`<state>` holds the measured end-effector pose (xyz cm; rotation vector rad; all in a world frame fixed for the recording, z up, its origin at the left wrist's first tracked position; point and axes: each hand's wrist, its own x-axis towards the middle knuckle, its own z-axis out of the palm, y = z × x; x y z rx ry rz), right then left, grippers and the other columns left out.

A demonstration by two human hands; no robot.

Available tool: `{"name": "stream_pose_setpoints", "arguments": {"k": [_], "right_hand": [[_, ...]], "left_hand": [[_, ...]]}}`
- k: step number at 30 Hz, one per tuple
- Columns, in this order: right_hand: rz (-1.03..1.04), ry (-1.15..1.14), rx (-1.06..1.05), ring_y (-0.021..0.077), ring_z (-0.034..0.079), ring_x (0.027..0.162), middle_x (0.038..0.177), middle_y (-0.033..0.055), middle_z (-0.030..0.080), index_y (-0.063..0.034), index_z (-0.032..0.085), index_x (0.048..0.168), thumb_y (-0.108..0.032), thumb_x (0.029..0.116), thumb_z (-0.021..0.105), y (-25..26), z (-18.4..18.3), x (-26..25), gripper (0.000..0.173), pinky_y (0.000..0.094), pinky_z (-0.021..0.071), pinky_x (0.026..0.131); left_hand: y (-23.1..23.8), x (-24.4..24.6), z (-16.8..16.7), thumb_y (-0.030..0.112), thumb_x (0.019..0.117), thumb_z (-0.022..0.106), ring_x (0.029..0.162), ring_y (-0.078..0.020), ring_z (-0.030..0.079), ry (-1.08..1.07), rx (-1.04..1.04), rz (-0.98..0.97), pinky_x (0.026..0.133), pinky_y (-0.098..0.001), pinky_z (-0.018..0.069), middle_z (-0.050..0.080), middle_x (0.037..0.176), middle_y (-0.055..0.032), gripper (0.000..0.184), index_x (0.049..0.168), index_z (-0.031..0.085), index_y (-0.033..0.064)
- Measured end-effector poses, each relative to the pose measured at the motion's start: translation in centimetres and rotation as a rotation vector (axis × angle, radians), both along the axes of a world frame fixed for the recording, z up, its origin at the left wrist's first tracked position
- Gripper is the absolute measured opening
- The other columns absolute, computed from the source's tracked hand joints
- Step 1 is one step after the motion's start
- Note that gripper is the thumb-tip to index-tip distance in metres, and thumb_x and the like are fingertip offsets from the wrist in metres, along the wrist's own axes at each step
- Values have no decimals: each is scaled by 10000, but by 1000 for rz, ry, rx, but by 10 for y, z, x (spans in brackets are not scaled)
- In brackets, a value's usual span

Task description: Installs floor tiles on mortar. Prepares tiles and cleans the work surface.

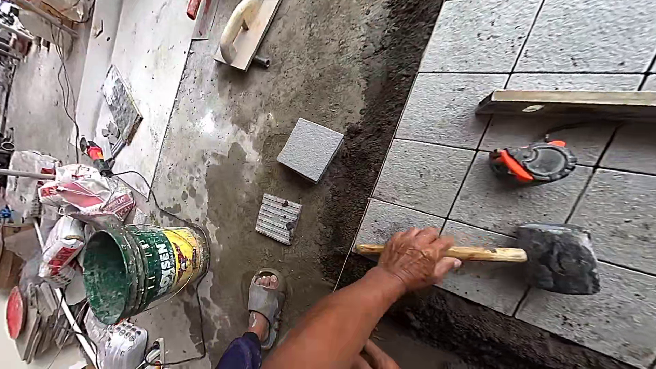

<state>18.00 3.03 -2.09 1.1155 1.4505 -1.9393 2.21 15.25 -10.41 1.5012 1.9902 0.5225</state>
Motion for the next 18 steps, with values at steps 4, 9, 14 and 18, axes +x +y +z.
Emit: {"name": "stream_pose_setpoints", "arguments": {"k": [4,9,14,18], "right_hand": [[-140,16,16,250,624,1260,1384,161,627,-33,547,1441,-250,1011,594,9,-27,-98,484,461,503,1080],[-444,-11,132,300,654,1178,1327,180,647,-40,569,1407,-243,1071,524,52,-79,-225,394,504,541,981],[-361,-194,85,370,628,1153,1312,227,627,-40,577,1399,-229,1068,529,21,-128,-292,385,572,504,953],[-335,-236,150,372,560,1292,1399,213,588,-68,563,1435,-216,1066,511,-9,-144,-301,401,597,448,1048]], "left_hand": [[-115,-107,22,302,1065,527,1237,-293,615,-34,-175,461,1040,-493,516,650,1335,-127,393,1375,634,86],[-185,-251,-1,254,1080,500,1214,-353,625,-55,-408,844,1051,-560,484,637,1322,-207,395,1396,604,41],[-224,-298,-43,199,1047,519,1284,-391,573,-12,-663,808,1065,-579,466,567,1409,-226,443,1460,542,41],[-234,-284,-58,198,1047,529,1256,-394,585,-20,-630,835,1042,-573,486,560,1397,-234,433,1451,550,44]]}}
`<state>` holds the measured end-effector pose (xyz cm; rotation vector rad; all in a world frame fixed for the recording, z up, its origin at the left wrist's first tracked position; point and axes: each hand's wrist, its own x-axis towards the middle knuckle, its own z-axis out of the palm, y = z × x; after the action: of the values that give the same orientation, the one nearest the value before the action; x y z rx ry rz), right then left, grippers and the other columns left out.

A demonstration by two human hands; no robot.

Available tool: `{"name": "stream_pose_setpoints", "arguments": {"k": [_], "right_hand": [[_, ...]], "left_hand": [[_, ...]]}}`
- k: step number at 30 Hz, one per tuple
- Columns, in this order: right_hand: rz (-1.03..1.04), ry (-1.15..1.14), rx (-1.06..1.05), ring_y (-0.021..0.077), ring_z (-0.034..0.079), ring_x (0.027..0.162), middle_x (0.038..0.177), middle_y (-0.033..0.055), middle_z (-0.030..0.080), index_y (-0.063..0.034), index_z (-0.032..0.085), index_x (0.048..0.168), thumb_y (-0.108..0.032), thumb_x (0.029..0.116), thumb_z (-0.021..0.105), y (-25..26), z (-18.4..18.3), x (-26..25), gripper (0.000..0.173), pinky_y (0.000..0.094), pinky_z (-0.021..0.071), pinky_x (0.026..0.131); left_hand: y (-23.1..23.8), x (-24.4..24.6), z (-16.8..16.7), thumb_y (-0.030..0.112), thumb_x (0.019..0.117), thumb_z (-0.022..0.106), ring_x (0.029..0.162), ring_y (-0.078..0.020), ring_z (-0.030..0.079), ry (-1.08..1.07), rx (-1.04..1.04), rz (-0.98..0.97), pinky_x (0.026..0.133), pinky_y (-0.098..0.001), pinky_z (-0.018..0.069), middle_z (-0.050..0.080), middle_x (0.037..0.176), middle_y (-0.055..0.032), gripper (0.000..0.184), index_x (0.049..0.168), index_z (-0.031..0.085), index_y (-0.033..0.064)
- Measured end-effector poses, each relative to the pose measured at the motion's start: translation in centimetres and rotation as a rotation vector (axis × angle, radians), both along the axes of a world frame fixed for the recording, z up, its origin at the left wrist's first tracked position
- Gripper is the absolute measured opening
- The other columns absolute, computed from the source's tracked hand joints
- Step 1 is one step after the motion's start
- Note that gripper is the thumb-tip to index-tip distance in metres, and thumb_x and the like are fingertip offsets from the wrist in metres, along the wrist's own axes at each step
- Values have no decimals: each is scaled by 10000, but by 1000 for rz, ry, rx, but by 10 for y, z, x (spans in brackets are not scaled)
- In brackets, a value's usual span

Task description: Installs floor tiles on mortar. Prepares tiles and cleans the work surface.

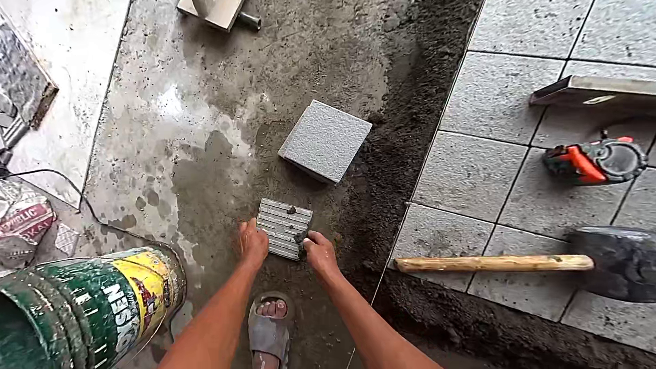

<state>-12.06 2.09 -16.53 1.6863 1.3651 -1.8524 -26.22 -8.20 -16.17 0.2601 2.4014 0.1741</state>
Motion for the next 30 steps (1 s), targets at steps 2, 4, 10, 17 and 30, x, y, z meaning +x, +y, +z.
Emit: {"name": "stream_pose_setpoints", "arguments": {"k": [2,4,10,17,30], "right_hand": [[38,-15,83,377,535,1325,1413,214,576,-75,564,1443,-191,1069,499,-8,0,0,397,589,424,1085],[87,-28,145,371,532,1330,1426,212,561,-78,543,1465,-168,1071,488,-11,2,1,408,568,424,1101],[-38,54,86,378,608,1209,1370,207,604,-83,602,1400,-145,1049,526,-8,-18,13,365,607,496,976],[-240,116,-87,251,627,915,1128,164,665,-86,636,1336,-237,1090,488,0,2,25,325,452,522,791],[662,519,833,324,576,1302,1369,157,625,-75,666,1332,-222,1044,529,17,14,-15,351,491,479,1081]], "left_hand": [[-2,3,-4,190,1041,539,1242,-394,594,21,33,53,1033,-567,494,565,1387,-240,412,1419,577,31],[1,3,-4,191,1032,562,1241,-384,589,7,39,119,1035,-563,488,567,1382,-226,396,1395,596,37],[-16,-11,-8,182,983,673,1144,-357,613,-174,204,304,989,-567,493,633,1229,-209,290,1230,689,31],[-37,-3,37,70,1005,628,831,-249,708,-545,563,558,750,-414,604,705,964,-161,175,1165,602,4],[-31,28,73,22,978,627,724,-230,708,-323,688,648,675,-381,610,720,854,-166,77,1014,673,-28]]}}
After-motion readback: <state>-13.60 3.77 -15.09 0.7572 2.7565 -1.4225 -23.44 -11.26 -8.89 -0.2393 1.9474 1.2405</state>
